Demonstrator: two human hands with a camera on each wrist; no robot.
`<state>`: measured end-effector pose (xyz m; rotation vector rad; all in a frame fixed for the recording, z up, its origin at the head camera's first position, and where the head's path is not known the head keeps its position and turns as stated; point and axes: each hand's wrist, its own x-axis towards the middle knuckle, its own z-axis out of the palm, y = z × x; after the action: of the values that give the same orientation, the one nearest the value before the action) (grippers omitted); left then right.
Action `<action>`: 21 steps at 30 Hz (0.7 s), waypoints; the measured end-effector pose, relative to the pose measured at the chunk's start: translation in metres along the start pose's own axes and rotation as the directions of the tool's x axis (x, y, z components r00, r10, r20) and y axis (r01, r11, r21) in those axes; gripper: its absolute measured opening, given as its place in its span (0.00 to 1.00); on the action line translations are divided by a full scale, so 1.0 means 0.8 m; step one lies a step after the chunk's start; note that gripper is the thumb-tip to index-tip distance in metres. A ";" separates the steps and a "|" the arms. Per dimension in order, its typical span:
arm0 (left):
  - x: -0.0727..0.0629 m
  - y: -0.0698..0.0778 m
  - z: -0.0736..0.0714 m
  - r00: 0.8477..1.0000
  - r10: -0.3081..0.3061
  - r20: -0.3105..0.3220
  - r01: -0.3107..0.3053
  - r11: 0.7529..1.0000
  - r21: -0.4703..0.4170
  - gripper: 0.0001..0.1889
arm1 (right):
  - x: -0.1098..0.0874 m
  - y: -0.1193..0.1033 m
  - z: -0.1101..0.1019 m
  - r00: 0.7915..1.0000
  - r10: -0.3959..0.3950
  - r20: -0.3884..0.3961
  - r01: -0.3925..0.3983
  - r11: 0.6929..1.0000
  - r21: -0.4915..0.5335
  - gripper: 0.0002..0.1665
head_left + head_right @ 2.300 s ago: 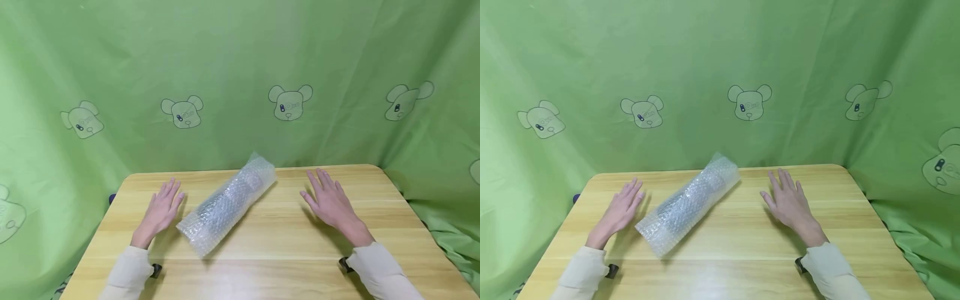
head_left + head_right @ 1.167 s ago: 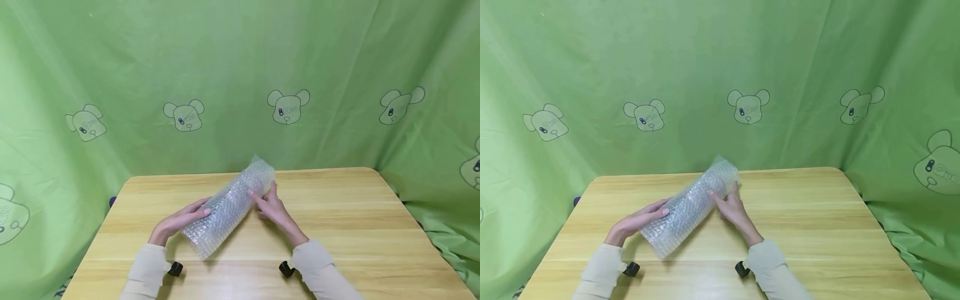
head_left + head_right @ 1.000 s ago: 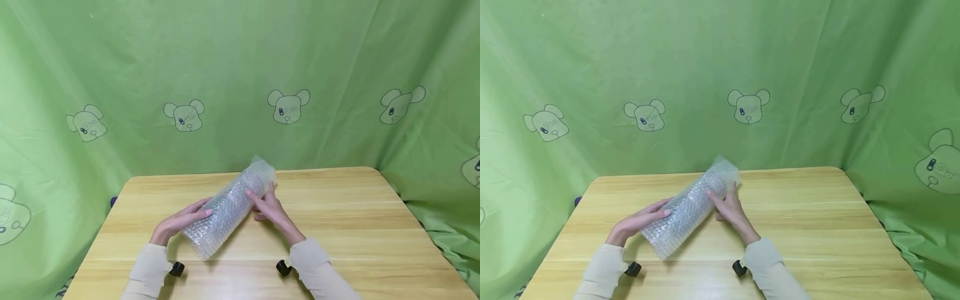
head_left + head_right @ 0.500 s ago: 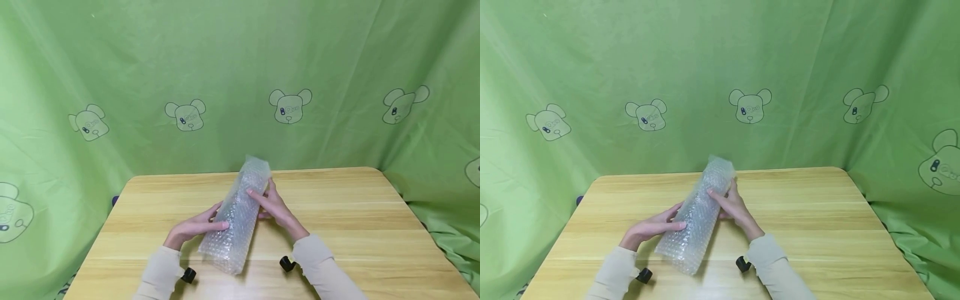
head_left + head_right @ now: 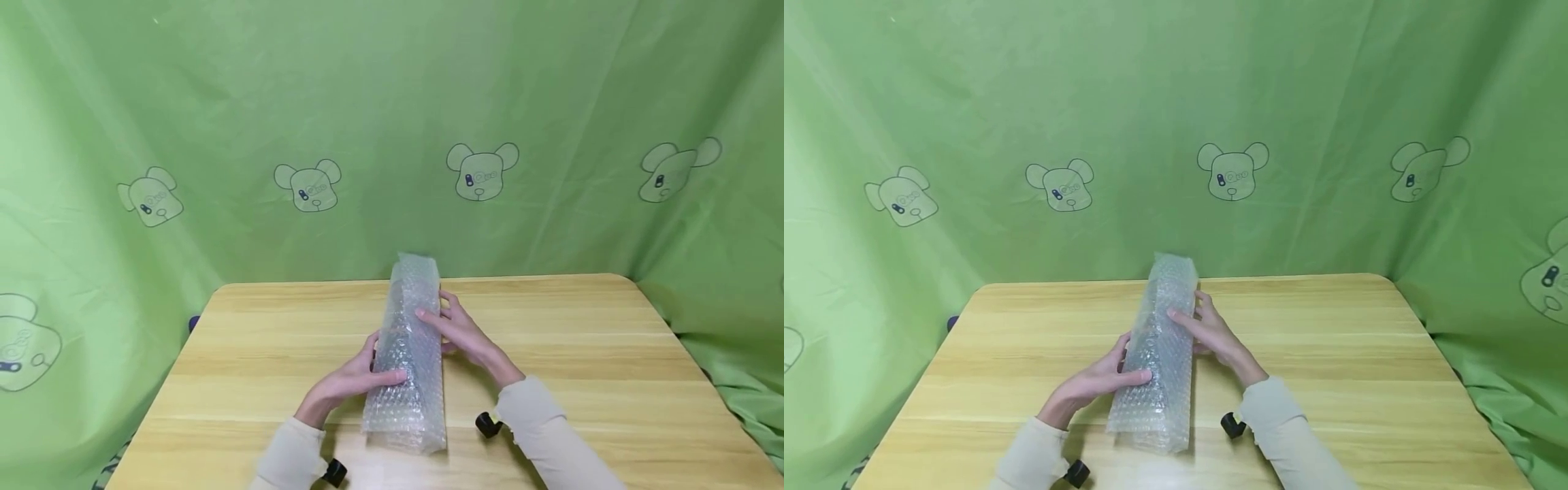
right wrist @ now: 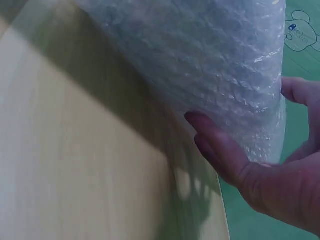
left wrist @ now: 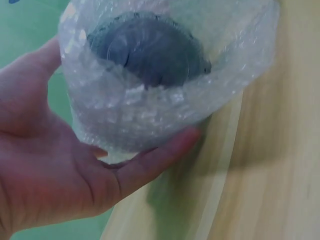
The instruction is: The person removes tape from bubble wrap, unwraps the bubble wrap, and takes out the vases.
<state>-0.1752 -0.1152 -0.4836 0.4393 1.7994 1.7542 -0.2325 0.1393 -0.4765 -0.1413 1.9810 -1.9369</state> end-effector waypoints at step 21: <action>0.029 0.000 0.012 0.998 0.052 -0.024 -0.053 0.997 -0.062 0.59 | -0.002 0.007 -0.018 0.997 0.050 0.059 -0.047 0.997 -0.059 0.54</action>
<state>-0.1873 -0.0935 -0.4874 0.4470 1.7576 1.8530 -0.2347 0.1540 -0.4819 -0.1637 1.9831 -1.8249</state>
